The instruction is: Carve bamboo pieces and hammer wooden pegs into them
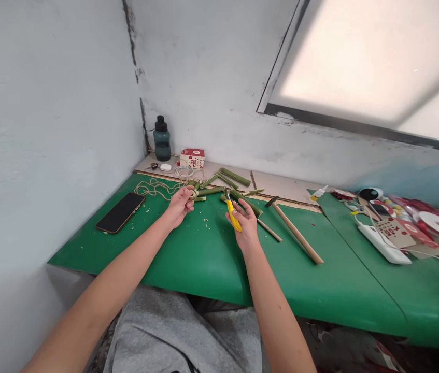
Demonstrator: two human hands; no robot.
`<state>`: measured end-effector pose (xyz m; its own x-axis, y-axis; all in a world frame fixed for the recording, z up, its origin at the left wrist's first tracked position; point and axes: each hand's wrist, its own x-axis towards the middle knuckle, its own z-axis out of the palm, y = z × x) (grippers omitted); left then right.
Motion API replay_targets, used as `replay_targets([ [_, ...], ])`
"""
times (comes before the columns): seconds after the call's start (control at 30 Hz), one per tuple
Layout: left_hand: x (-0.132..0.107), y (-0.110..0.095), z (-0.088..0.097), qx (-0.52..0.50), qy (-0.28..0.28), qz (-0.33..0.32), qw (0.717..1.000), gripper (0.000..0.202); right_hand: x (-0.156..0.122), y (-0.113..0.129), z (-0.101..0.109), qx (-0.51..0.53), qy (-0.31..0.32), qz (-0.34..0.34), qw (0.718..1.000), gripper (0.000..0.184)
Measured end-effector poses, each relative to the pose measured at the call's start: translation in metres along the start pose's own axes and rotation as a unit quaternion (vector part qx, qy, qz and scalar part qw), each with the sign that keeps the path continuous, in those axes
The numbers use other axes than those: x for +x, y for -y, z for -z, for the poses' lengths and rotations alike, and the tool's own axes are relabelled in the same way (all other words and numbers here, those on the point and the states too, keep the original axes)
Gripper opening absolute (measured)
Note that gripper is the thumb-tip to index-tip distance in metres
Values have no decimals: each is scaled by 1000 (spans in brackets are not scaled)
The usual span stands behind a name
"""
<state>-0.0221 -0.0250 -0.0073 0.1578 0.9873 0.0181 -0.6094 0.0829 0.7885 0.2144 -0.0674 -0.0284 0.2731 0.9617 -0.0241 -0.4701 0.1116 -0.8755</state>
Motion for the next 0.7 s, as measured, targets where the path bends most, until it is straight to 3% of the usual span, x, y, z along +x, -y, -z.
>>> replay_targets([
  [0.37,-1,-3,-2,14,12,23,1000,54,8,-5,7,7,-16,15,1000,56],
  [0.7,3,-3,2,13,-37,20,999,43,8,-6,8,2,-10,10,1000,55],
])
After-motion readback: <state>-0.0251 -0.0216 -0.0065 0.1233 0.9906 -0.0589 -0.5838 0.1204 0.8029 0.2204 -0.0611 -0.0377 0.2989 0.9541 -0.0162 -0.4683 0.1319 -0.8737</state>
